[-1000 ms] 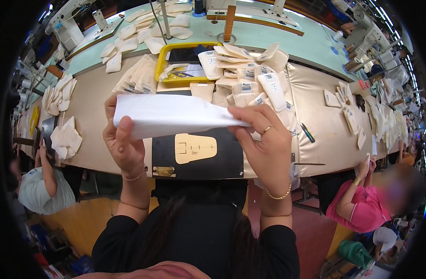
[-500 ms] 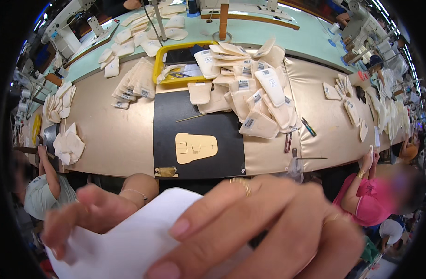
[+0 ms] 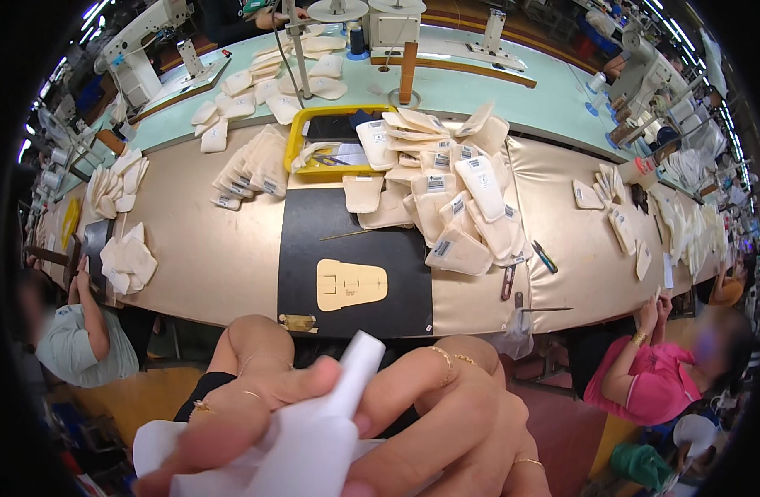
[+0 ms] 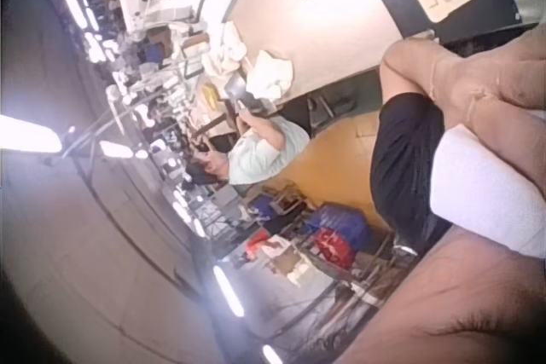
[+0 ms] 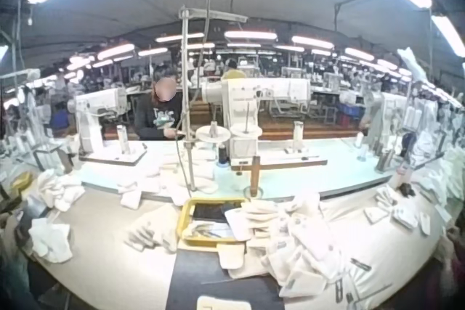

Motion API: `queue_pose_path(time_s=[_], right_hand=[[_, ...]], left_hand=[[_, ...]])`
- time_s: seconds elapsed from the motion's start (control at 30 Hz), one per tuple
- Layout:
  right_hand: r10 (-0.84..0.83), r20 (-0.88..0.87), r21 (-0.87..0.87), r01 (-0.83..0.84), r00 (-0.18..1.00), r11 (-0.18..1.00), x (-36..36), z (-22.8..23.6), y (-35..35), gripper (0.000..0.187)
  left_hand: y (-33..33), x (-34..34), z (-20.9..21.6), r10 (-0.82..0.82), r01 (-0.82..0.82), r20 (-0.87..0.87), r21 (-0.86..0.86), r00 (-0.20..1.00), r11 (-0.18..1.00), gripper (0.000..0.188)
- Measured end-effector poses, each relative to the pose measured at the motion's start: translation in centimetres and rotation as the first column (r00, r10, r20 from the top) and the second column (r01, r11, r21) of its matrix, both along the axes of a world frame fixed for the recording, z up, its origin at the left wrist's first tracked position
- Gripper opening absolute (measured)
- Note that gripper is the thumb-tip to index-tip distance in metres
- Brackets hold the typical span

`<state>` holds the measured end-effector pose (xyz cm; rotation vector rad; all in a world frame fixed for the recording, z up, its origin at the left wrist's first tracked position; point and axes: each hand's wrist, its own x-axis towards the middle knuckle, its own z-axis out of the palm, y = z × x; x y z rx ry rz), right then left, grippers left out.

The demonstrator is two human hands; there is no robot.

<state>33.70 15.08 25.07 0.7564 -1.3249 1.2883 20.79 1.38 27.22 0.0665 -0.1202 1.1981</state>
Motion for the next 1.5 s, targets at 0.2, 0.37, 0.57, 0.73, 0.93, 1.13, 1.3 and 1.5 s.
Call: queue_pose_path(time_s=[0.2, 0.37, 0.57, 0.73, 0.93, 1.13, 1.3, 1.5], right_hand=[[-0.202, 0.002, -0.292, 0.194, 0.979, 0.936, -1.9, 1.6, -3.8, 0.012], [-0.3, 0.15, -0.213, 0.327, 0.942, 0.921, -1.2, 2.5, -3.6, 0.012], [-0.312, -0.012, 0.015, 0.312, 0.95, 0.95, -0.9, 0.5, -0.7, 0.011], [-0.31, -0.087, 0.016, 0.313, 0.947, 0.95, -0.6, 0.2, -0.5, 0.005], [-0.352, -0.102, -0.035, 0.35, 0.931, 0.936, -1.1, 0.6, -1.4, 0.007], [-0.476, 0.092, -0.142, 0.485, 0.875, 0.863, -0.7, 1.0, -3.0, 0.009], [-0.485, 0.035, -0.002, 0.485, 0.874, 0.874, -0.3, -0.8, -2.1, 0.011], [-0.522, 0.0, 0.019, 0.522, 0.853, 0.853, -0.8, -0.7, -2.5, 0.01]], left_hand=[[0.2, 0.4, -1.7, -0.038, 0.033, 0.054, 0.097, 0.998, 0.995, 0.037], [0.4, 0.6, -2.7, -0.054, 0.044, 0.104, 0.097, 0.993, 0.994, 0.045], [-0.6, 1.2, -3.2, -0.03, 0.019, 0.167, 0.068, 0.986, 0.997, 0.055], [-1.0, 0.9, -1.4, 0.088, -0.088, -0.001, -0.024, 0.996, 0.996, 0.052], [-0.6, 0.1, 1.1, -0.123, 0.106, -0.028, -0.333, 0.992, 0.937, 0.052], [0.6, 1.7, -1.9, -0.207, 0.211, 0.066, -0.061, 0.976, 0.976, 0.055], [0.5, 2.3, -3.3, -0.233, 0.23, 0.069, 0.045, 0.97, 0.972, 0.058], [0.9, 2.7, -3.7, -0.228, 0.222, 0.005, 0.2, 0.974, 0.954, 0.061]])
